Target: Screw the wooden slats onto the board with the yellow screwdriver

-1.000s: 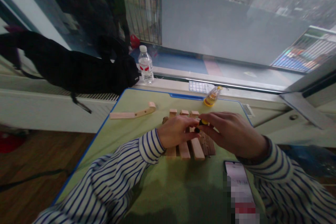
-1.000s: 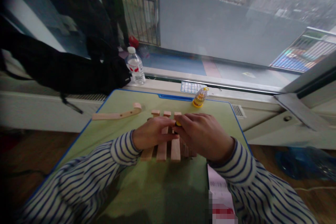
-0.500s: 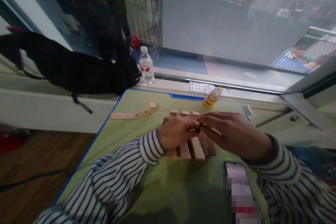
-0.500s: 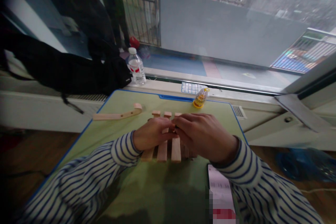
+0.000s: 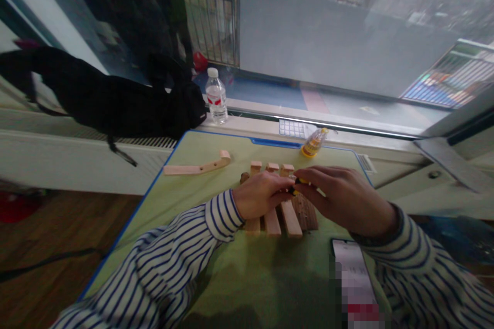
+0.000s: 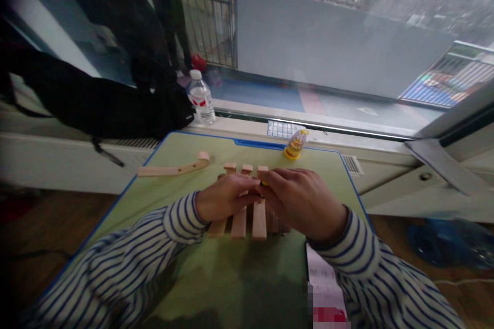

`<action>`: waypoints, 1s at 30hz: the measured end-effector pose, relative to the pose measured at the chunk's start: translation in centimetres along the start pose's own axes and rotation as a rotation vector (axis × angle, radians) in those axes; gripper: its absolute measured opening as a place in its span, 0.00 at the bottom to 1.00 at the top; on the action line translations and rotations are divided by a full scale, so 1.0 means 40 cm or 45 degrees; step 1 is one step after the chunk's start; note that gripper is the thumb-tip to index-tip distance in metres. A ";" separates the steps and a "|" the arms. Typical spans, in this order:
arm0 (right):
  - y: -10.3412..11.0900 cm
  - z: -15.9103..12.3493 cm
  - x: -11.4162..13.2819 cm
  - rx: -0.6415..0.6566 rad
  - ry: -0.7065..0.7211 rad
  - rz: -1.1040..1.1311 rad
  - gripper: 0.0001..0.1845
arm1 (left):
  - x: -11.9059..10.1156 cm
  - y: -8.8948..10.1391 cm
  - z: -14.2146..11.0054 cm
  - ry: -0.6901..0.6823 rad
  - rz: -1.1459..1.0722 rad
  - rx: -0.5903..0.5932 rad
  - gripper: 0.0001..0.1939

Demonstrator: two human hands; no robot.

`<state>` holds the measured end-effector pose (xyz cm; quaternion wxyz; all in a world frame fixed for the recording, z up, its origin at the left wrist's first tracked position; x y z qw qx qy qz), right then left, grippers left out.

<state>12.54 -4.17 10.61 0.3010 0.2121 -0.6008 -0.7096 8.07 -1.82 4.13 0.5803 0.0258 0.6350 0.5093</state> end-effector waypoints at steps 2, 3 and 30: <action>-0.001 0.001 0.000 -0.002 -0.006 -0.005 0.13 | 0.001 -0.001 0.000 -0.002 -0.011 0.007 0.07; -0.001 0.001 0.000 -0.004 -0.008 -0.012 0.13 | 0.000 -0.001 0.000 -0.008 -0.016 0.009 0.08; 0.013 0.013 0.029 0.171 0.194 0.038 0.15 | 0.017 0.016 0.002 0.118 0.157 -0.119 0.06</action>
Point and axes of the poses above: each hand's wrist, its own z-axis towards the middle knuckle, its own y-axis out of the back of the hand, x = y × z, the point moved 10 cm from there along z, towards the middle knuckle, and after that the axes turned 8 degrees about y, right-handed, at the moved point
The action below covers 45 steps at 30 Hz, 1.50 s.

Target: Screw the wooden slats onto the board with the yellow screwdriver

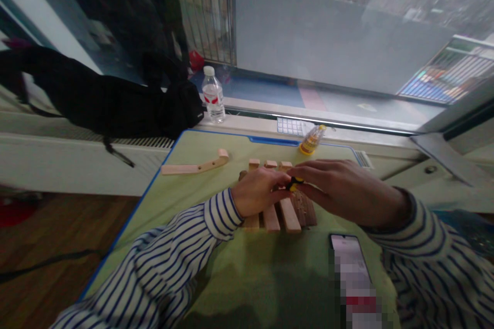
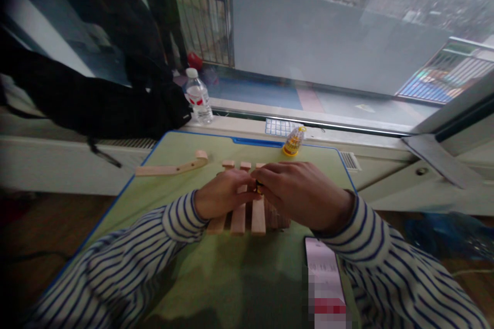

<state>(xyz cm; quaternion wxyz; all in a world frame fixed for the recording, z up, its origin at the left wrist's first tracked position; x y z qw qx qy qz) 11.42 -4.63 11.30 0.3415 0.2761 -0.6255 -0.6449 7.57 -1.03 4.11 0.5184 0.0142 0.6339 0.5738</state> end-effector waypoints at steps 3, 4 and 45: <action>-0.004 0.001 -0.007 -0.006 -0.016 -0.011 0.13 | 0.002 -0.002 0.001 0.012 0.026 0.015 0.05; -0.006 0.001 -0.009 -0.008 -0.027 -0.013 0.12 | 0.002 -0.002 0.001 0.012 0.026 0.016 0.05; -0.017 -0.002 -0.024 -0.030 -0.175 -0.086 0.11 | -0.002 0.007 -0.002 -0.006 -0.046 -0.014 0.12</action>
Point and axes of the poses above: each hand's wrist, its own z-axis towards the middle knuckle, its own y-axis out of the back of the hand, x = y × z, the point moved 10 cm from there along z, towards the middle knuckle, and after that the axes turned 8 degrees about y, right-handed, at the moved point
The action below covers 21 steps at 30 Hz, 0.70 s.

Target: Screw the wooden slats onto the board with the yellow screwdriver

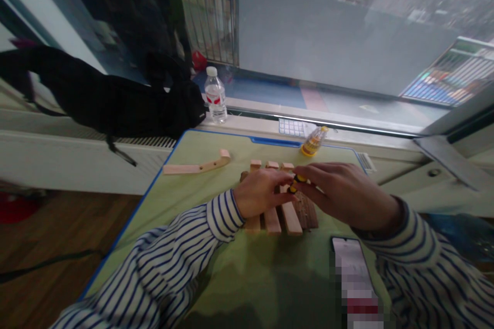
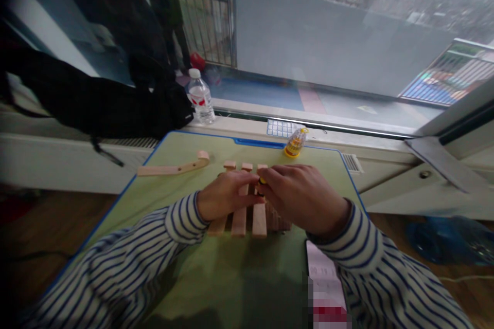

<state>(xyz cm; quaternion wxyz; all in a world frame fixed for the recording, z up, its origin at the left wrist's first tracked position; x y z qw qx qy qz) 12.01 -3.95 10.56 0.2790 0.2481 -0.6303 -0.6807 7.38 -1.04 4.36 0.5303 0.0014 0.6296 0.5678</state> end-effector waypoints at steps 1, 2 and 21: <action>0.001 0.001 0.000 0.003 0.001 -0.001 0.11 | 0.004 0.001 0.000 0.018 -0.001 -0.008 0.12; 0.001 0.001 0.000 0.004 0.007 -0.001 0.11 | 0.006 0.000 0.000 0.031 -0.001 -0.011 0.11; -0.003 0.008 0.009 0.052 0.137 0.071 0.16 | 0.006 0.001 0.002 0.031 0.117 -0.003 0.07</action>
Point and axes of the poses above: each hand's wrist, its own z-axis towards the middle knuckle, its own y-axis out of the back of the hand, x = y × z, the point moved 10 cm from there along z, towards the middle knuckle, and after that the axes turned 8 degrees about y, right-handed, at the moved point
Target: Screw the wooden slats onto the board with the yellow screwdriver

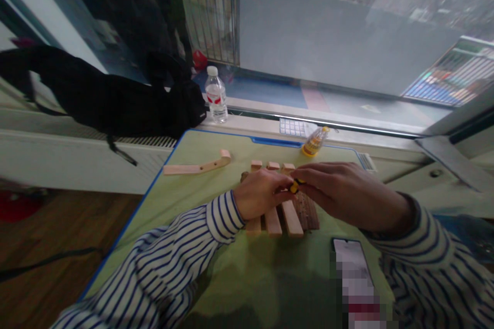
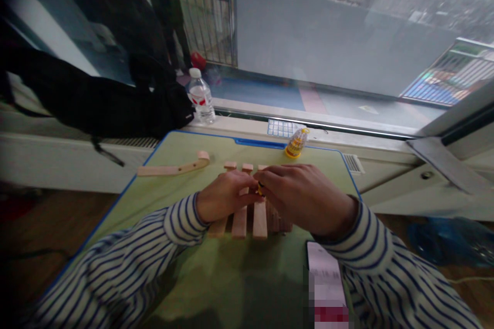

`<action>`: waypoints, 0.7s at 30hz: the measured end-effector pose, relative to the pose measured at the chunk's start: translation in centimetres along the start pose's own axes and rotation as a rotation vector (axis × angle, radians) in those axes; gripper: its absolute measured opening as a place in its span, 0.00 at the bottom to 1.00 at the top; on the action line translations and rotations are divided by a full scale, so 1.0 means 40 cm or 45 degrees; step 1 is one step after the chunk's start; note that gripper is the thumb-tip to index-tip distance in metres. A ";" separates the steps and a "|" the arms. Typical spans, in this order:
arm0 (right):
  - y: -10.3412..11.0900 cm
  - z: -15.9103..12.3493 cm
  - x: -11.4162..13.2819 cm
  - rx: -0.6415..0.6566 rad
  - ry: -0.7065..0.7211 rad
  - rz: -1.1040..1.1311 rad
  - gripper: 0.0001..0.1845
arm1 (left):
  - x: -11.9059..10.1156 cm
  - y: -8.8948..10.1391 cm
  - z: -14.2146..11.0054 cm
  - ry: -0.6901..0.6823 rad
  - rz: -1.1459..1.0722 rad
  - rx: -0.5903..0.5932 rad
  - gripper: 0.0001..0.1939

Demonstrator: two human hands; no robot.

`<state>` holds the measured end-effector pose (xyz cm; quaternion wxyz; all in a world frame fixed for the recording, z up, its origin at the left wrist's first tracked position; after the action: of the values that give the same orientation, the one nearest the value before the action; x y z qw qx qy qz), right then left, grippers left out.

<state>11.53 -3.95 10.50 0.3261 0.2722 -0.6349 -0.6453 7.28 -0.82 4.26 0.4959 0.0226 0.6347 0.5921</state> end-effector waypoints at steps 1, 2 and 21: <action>-0.001 -0.001 -0.001 0.001 -0.005 0.002 0.15 | -0.004 0.000 0.000 -0.012 -0.004 0.006 0.07; -0.001 -0.002 -0.002 0.002 -0.009 0.006 0.14 | -0.006 0.000 0.000 -0.022 -0.009 0.012 0.06; 0.014 -0.006 -0.008 -0.073 -0.065 -0.020 0.12 | -0.015 -0.010 -0.001 -0.069 -0.099 0.060 0.06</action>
<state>11.97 -3.86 11.03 0.3124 0.2514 -0.6221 -0.6724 7.78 -1.34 4.31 0.5349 0.0258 0.6353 0.5564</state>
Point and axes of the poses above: each hand's wrist, its own z-axis towards the middle knuckle, its own y-axis out of the back of the hand, x = y × z, the point moved 10 cm from there along z, towards the middle knuckle, and after that the axes turned 8 degrees about y, right-handed, at the moved point
